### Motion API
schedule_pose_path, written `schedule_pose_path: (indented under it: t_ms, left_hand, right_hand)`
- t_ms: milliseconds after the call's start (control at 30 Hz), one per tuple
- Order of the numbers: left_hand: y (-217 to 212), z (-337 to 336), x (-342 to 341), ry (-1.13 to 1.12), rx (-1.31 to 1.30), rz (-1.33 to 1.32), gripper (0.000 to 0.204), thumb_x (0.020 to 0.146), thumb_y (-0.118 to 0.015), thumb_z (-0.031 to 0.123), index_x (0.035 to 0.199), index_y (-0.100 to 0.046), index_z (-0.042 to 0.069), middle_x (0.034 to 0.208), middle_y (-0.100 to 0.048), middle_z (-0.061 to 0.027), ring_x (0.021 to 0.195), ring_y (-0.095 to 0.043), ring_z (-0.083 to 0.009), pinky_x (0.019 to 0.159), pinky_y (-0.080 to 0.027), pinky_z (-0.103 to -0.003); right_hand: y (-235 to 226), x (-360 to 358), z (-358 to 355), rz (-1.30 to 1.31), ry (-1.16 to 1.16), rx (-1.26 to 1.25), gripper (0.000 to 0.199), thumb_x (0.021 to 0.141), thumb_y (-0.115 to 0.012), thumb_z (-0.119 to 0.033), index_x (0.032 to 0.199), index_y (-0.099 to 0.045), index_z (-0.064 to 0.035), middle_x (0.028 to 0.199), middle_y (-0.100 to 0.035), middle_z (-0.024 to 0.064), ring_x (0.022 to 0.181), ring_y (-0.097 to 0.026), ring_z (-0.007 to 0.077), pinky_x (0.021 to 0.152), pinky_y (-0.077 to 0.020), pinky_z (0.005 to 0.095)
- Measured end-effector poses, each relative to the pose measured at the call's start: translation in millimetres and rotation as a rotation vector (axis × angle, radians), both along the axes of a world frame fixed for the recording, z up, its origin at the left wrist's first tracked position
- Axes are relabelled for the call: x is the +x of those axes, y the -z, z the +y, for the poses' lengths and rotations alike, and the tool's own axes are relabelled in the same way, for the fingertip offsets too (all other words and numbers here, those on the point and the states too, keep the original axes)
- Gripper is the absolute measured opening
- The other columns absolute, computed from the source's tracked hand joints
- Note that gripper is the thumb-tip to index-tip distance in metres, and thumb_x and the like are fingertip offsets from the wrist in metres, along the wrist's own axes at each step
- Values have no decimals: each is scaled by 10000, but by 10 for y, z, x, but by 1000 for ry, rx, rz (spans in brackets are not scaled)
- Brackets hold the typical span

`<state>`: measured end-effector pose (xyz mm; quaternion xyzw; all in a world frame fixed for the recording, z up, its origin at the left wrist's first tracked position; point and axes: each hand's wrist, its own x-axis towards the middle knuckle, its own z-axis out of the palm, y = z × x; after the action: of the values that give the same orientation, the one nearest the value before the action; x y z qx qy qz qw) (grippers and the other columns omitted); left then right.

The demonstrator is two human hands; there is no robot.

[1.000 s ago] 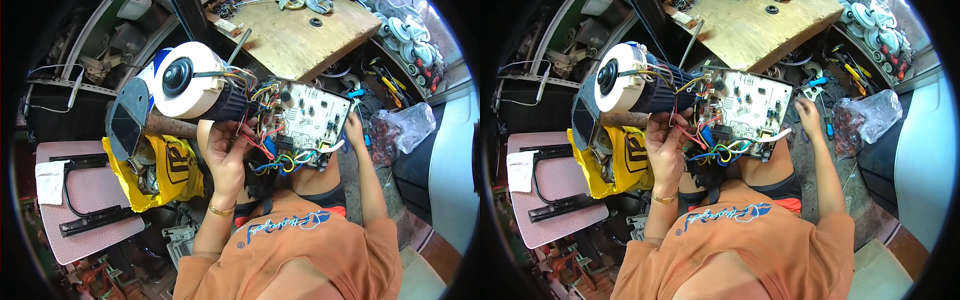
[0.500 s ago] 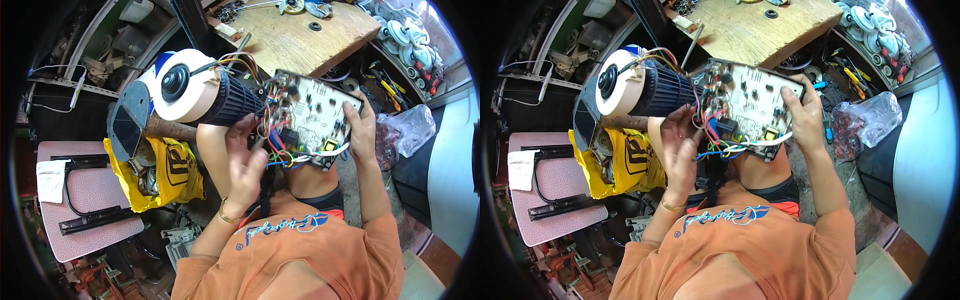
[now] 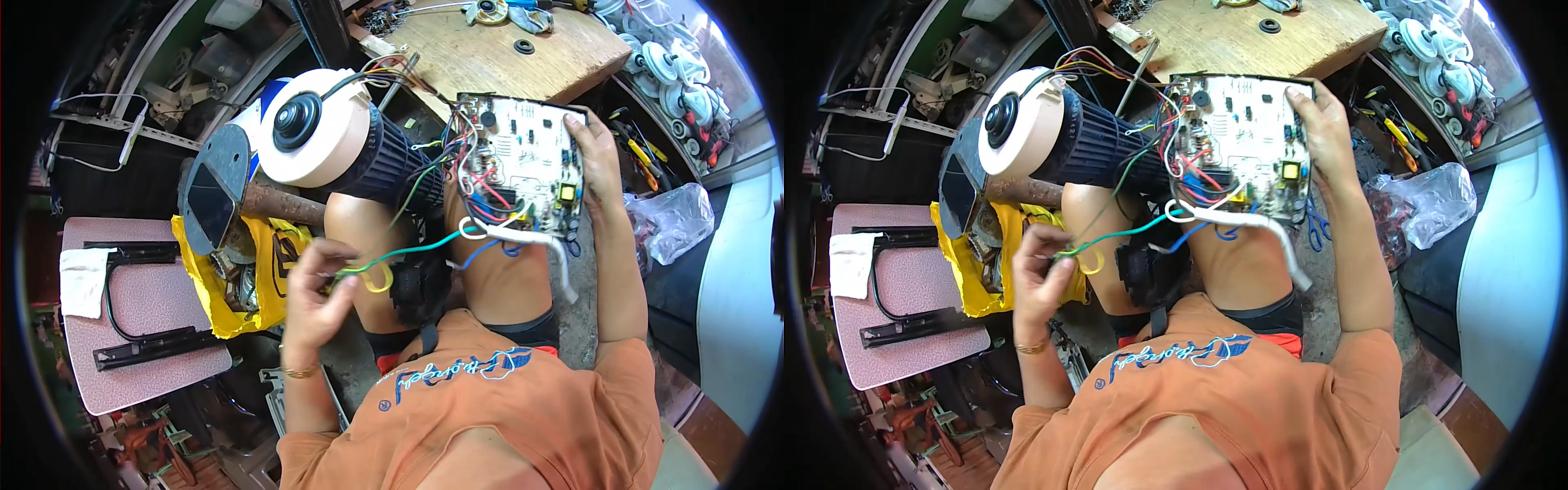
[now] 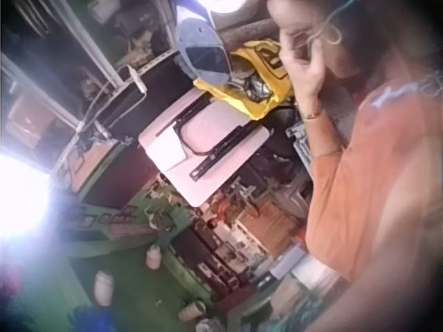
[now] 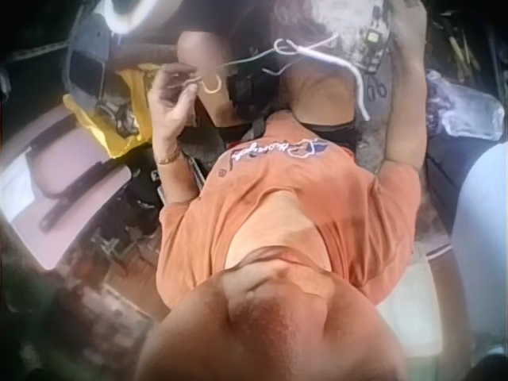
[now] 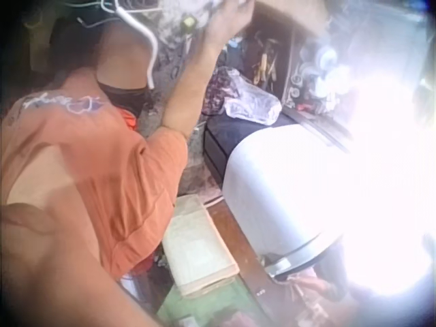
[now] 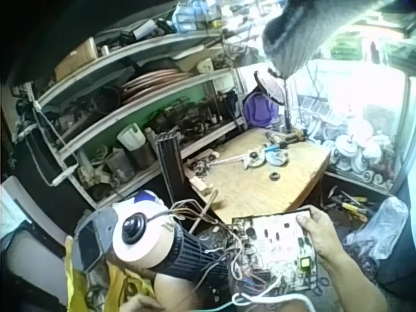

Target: The person disassembles an indoor air conditioner unit by removing the blower wheel and motor using a screwdriver, and then handles and sorts metal gears and components from a yellow bag by hand.

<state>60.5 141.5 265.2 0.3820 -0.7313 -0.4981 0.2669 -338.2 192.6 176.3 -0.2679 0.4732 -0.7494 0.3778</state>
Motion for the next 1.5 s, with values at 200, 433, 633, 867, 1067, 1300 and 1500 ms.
schedule_pose_path:
  t_ms: [200, 433, 633, 867, 1067, 1300, 1500]
  left_hand:
    - [-366, -70, 341, -88, -228, -284, 69, 902, -636, -84, 949, -658, -39, 711, -666, -24, 595, -578, -52, 558, -452, -215]
    - [-335, -268, 825, -154, -130, -92, 46, 952, -593, -54, 926, -575, -21, 800, -660, -57, 717, -641, -96, 675, -515, -242]
    - [-43, -230, 697, 23, -83, -235, 108, 883, -631, -69, 975, -605, -18, 1006, -716, -109, 925, -677, -184, 857, -525, -316]
    - [71, -93, 246, 18, -459, -375, 189, 793, -652, -63, 964, -615, 10, 1080, -686, -146, 981, -651, -344, 883, -511, -400]
    - [-21, 211, -404, -86, -1083, -64, 242, 777, -704, 1, 982, -672, 126, 1078, -682, -88, 948, -641, -304, 859, -513, -406]
    - [143, 0, -785, 332, -925, -655, 611, 823, -655, 24, 1406, -561, 182, 1257, -603, -58, 978, -624, -233, 928, -453, -396]
    - [529, 233, -325, -134, -1186, -228, 596, 731, -848, 159, 1263, -580, 173, 1158, -527, -80, 1048, -505, -290, 883, -424, -431]
  right_hand:
    - [-97, -96, -60, 107, 1, -31, 294, 1000, -622, -114, 1237, -581, 56, 1121, -705, 115, 984, -683, 136, 875, -544, 269]
    - [-37, -203, -143, 27, -47, -52, 315, 988, -634, -112, 1250, -578, 54, 1089, -723, 125, 922, -712, 139, 837, -569, 275]
    - [254, -86, -173, -110, -23, -40, 264, 978, -643, -119, 1200, -611, 22, 1054, -721, 99, 909, -700, 132, 835, -561, 277]
    - [156, 56, -78, -111, 36, -58, 235, 986, -624, -107, 1191, -596, 5, 1065, -706, 94, 974, -678, 134, 902, -533, 288]
    - [90, 171, -26, -9, 84, -31, 344, 977, -618, -103, 1293, -541, 9, 1125, -675, 119, 1009, -657, 144, 910, -524, 284]
    - [-92, 119, -67, 206, 166, -153, 440, 938, -647, 9, 1348, -489, 11, 1147, -662, 167, 1021, -655, 168, 905, -533, 296]
    - [-187, -158, -204, -16, 160, -240, 347, 971, -633, -37, 1304, -543, 3, 1179, -677, 123, 1068, -677, 175, 916, -561, 314]
